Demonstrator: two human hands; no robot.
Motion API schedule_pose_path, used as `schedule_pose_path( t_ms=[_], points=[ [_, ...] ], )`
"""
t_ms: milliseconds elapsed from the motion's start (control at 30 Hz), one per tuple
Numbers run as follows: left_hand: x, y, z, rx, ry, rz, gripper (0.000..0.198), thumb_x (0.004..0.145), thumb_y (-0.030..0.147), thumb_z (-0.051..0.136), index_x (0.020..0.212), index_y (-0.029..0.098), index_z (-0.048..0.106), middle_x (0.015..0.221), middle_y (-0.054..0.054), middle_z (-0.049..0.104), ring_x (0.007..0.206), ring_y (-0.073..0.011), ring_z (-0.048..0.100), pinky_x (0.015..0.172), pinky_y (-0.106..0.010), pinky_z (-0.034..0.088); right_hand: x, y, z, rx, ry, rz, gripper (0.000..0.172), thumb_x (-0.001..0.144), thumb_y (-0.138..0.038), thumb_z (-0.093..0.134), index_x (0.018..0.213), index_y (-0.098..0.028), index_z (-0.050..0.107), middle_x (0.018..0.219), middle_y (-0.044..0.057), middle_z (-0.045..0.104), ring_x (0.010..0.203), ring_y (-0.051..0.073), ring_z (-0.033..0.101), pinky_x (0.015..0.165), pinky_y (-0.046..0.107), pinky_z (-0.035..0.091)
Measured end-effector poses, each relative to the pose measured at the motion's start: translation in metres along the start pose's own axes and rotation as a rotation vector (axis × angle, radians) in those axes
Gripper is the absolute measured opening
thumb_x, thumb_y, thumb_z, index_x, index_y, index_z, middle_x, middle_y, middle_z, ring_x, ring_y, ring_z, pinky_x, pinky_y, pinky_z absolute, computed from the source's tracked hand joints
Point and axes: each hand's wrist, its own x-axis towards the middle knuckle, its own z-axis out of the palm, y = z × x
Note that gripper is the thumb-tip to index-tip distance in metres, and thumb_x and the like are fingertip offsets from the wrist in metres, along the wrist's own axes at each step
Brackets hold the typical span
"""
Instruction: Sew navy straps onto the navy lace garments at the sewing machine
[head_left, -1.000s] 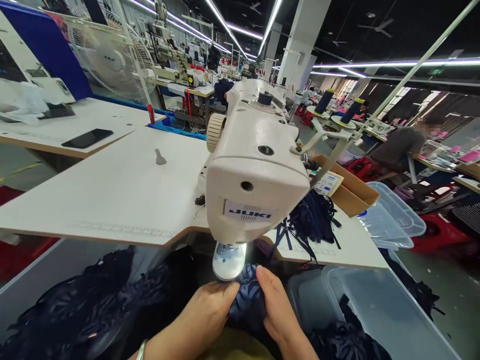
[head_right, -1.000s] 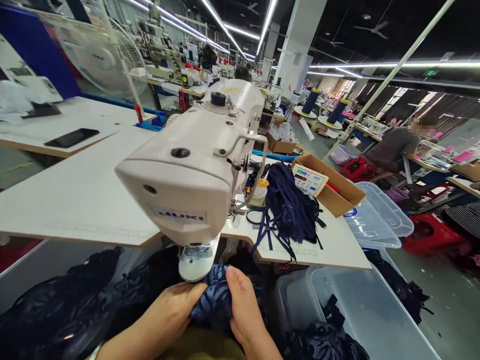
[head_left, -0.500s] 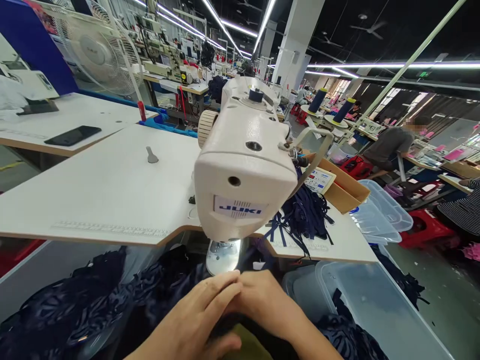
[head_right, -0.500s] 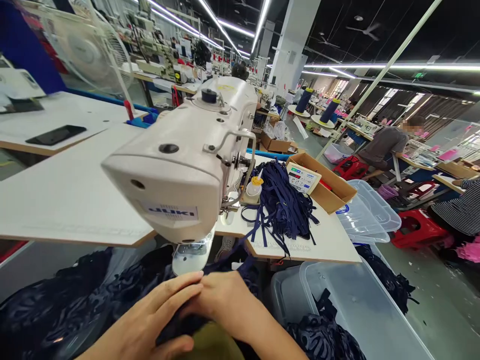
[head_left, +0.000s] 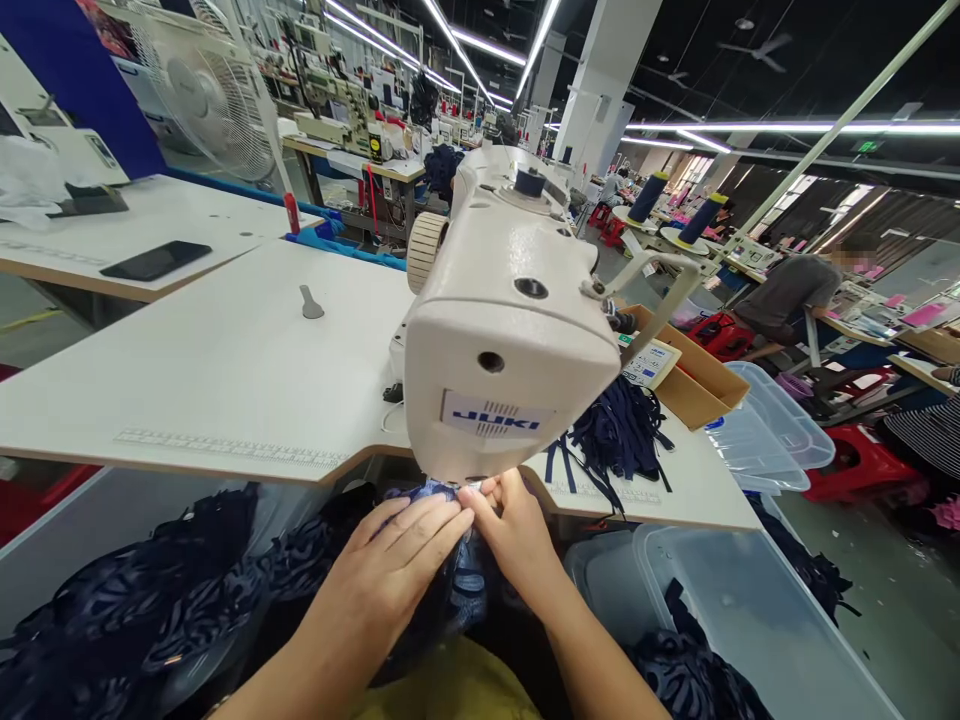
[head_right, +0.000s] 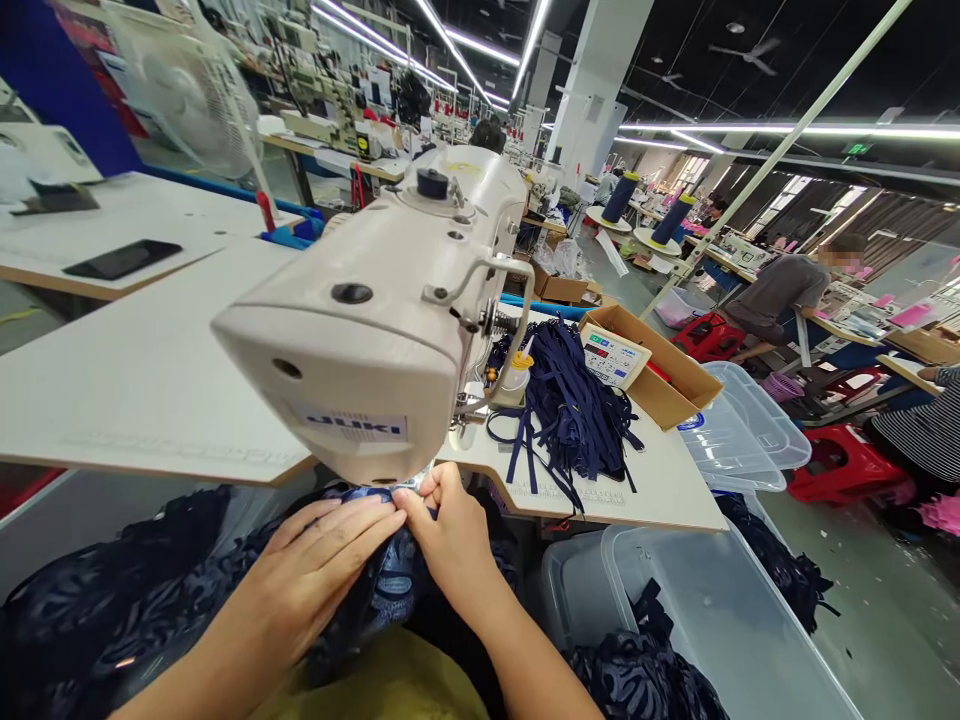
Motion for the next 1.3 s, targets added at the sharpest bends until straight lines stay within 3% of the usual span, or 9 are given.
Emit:
schedule_pose_path(
  t_ms=[167, 333, 967, 1300],
  points=[
    [0.007, 0.012, 0.003, 0.082, 0.040, -0.064, 0.031, 0.098, 0.021, 0.041, 0.121, 0.026, 0.059, 0.114, 0.002, 0.070, 0.109, -0.0138, 0.060, 0.096, -0.032, 0.028, -0.001, 0.007, -0.004, 0.150, -0.021, -0.041, 0.013, 0.093, -0.034, 0.042, 0.094, -0.021, 0.045, 0.069, -0.004, 0.056, 0.063, 0.015, 0.055, 0.061, 0.025, 0.038],
    [0.011, 0.019, 0.006, 0.142, 0.059, -0.180, 0.028, 0.099, 0.024, 0.040, 0.117, 0.028, 0.061, 0.114, 0.005, 0.070, 0.104, -0.0160, 0.064, 0.087, -0.036, 0.030, 0.004, 0.008, -0.002, 0.086, 0.045, -0.014, 0.007, 0.089, -0.029, 0.046, 0.089, -0.022, 0.044, 0.065, -0.006, 0.053, 0.061, 0.015, 0.053, 0.063, 0.026, 0.038],
    [0.012, 0.023, 0.018, 0.277, 0.102, -0.136, 0.026, 0.098, 0.024, 0.044, 0.116, 0.023, 0.063, 0.113, 0.003, 0.071, 0.100, -0.0169, 0.064, 0.080, -0.036, 0.033, 0.007, 0.013, 0.003, 0.019, 0.112, -0.037, 0.005, 0.086, -0.025, 0.047, 0.083, -0.023, 0.044, 0.068, -0.004, 0.059, 0.065, 0.016, 0.057, 0.062, 0.027, 0.039],
    [0.014, 0.021, 0.010, 0.238, 0.069, -0.148, 0.025, 0.097, 0.024, 0.046, 0.114, 0.019, 0.063, 0.111, 0.000, 0.071, 0.101, -0.0198, 0.062, 0.086, -0.037, 0.036, -0.001, 0.039, -0.028, -0.083, -0.015, -0.147, 0.013, 0.094, -0.032, 0.050, 0.090, -0.023, 0.058, 0.090, 0.001, 0.063, 0.088, 0.018, 0.059, 0.080, 0.028, 0.042]
  ],
)
